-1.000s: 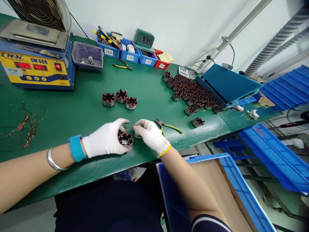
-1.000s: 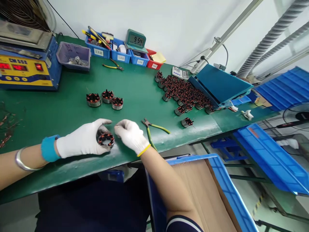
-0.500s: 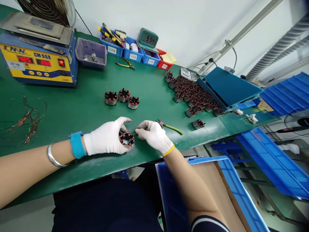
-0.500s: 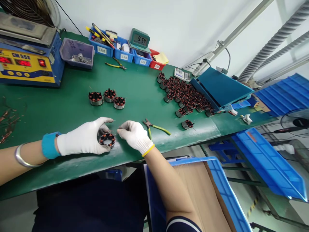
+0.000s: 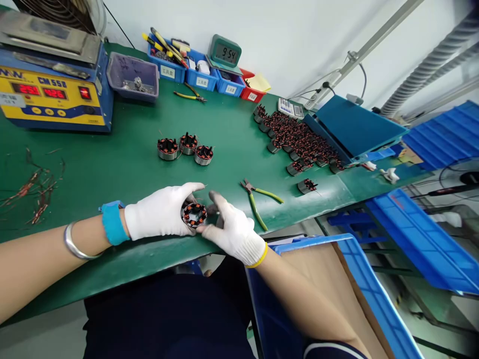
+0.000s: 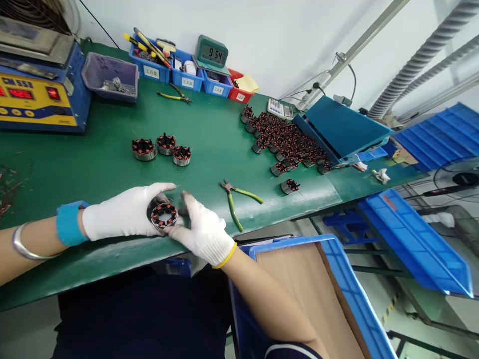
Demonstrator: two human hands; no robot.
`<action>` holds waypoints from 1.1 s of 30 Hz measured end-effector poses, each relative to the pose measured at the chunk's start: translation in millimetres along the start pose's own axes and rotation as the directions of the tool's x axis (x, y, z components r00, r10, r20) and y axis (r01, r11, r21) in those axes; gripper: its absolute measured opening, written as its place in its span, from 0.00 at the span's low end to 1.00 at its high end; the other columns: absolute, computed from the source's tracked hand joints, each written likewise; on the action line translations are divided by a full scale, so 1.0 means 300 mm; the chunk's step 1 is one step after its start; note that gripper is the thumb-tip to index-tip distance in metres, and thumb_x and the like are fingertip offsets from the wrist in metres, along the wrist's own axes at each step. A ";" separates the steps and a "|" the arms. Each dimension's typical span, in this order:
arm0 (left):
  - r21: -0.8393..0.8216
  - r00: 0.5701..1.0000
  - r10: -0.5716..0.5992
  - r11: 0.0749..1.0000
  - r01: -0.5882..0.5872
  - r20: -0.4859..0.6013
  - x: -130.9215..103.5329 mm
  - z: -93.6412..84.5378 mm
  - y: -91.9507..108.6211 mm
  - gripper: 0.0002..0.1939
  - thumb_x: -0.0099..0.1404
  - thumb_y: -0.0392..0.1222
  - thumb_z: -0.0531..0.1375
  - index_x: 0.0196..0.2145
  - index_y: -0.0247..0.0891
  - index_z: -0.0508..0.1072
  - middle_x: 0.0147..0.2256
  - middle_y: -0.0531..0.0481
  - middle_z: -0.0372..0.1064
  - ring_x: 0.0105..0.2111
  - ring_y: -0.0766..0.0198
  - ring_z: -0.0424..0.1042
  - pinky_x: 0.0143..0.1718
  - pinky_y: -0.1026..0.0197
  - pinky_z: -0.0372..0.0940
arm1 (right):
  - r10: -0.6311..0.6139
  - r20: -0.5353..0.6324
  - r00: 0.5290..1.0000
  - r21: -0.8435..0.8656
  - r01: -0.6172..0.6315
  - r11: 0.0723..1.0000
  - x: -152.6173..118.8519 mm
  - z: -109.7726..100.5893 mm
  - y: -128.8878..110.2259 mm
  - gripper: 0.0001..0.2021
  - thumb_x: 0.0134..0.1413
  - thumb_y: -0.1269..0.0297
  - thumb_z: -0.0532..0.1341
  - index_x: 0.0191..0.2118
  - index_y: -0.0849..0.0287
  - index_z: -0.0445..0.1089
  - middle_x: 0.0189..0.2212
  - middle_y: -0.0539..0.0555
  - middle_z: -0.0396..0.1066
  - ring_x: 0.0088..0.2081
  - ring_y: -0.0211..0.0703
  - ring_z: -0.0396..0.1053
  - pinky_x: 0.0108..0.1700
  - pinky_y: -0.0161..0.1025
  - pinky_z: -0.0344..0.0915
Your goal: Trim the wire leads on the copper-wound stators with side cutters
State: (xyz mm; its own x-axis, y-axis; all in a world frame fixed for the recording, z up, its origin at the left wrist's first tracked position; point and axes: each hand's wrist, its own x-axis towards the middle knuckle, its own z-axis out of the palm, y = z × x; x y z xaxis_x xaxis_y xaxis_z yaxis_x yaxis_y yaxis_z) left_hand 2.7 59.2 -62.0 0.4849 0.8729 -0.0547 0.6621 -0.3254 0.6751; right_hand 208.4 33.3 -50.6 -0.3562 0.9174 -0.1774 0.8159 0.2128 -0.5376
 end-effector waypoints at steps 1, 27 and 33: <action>0.007 1.000 -0.002 1.000 0.002 0.003 0.001 0.002 -0.001 0.50 0.46 0.56 0.66 0.63 0.40 0.51 0.45 0.47 0.70 0.42 0.56 0.72 0.42 0.59 0.66 | 0.028 0.005 1.000 -0.002 -0.028 1.000 0.004 0.011 0.012 0.29 0.49 0.44 0.61 0.57 0.46 0.63 0.44 0.49 0.74 0.40 0.47 0.72 0.36 0.40 0.64; 0.239 0.995 0.064 0.970 -0.045 -0.076 -0.031 -0.135 0.030 0.17 0.51 0.49 0.61 0.37 0.41 0.70 0.43 0.46 0.69 0.40 0.54 0.70 0.41 0.55 0.66 | -0.042 0.054 0.998 -0.050 0.045 0.998 0.024 -0.017 0.053 0.12 0.57 0.54 0.55 0.40 0.48 0.74 0.32 0.48 0.75 0.33 0.42 0.69 0.28 0.36 0.49; 0.281 0.989 0.138 0.952 -0.120 -0.047 -0.026 -0.013 0.078 0.40 0.50 0.59 0.63 0.57 0.38 0.62 0.57 0.41 0.61 0.55 0.46 0.62 0.56 0.48 0.59 | -0.098 0.024 0.995 0.003 0.098 0.995 0.023 -0.023 0.058 0.11 0.56 0.55 0.55 0.36 0.51 0.73 0.29 0.48 0.72 0.31 0.40 0.67 0.28 0.35 0.49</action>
State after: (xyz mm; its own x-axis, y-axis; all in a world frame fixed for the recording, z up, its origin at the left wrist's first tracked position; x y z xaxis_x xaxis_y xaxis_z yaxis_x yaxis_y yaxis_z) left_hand 12.3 46.1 -42.9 0.5446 0.8355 0.0737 0.7329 -0.5168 0.4425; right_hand 223.2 45.7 -55.5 -0.4449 0.8840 -0.1433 0.7757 0.3005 -0.5549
